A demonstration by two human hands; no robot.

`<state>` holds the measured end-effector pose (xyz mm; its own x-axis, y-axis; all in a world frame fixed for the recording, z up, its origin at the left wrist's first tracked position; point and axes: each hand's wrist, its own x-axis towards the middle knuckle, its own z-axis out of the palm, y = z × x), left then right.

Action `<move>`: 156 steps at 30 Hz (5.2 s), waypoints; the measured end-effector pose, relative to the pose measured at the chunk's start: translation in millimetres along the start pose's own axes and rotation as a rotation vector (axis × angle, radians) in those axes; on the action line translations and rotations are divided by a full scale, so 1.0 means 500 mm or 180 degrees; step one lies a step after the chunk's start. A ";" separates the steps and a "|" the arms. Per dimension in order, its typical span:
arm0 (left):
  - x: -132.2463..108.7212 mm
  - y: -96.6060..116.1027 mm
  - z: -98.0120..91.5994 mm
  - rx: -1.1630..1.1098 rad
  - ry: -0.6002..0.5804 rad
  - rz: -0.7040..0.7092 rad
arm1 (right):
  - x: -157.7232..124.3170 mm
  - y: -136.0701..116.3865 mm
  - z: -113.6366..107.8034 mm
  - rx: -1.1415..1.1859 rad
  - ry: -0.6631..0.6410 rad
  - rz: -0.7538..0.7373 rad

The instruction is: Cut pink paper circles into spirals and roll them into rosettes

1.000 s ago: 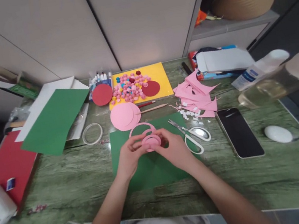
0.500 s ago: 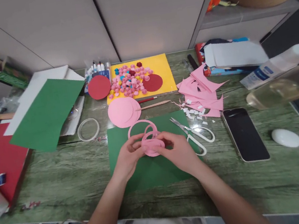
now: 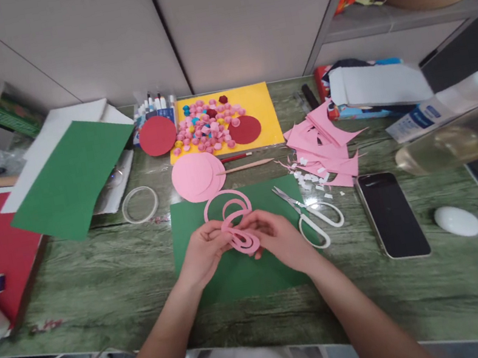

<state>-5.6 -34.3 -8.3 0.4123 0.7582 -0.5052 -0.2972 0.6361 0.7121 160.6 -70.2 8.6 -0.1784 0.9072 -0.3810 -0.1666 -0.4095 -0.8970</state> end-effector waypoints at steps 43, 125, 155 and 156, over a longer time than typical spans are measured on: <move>-0.005 -0.006 0.016 -0.0237 0.0077 0.0030 | -0.008 0.030 0.026 -0.3560 0.1695 -0.2845; -0.094 -0.006 -0.074 0.5234 0.0081 0.2015 | 0.028 0.048 -0.023 -0.2544 0.1313 -0.1490; -0.090 0.007 -0.125 0.6199 0.0827 0.1741 | 0.015 0.049 0.154 -0.4999 0.0856 -0.0910; -0.089 0.007 -0.124 0.6181 0.0838 0.1743 | 0.011 0.047 0.150 -0.4995 0.0866 -0.0902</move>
<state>-78.2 -56.8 -13.4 0.4550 0.8903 -0.0166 0.8787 -0.4458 0.1707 82.9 -81.9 2.4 -0.1192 0.9918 -0.0452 0.9717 0.1072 -0.2104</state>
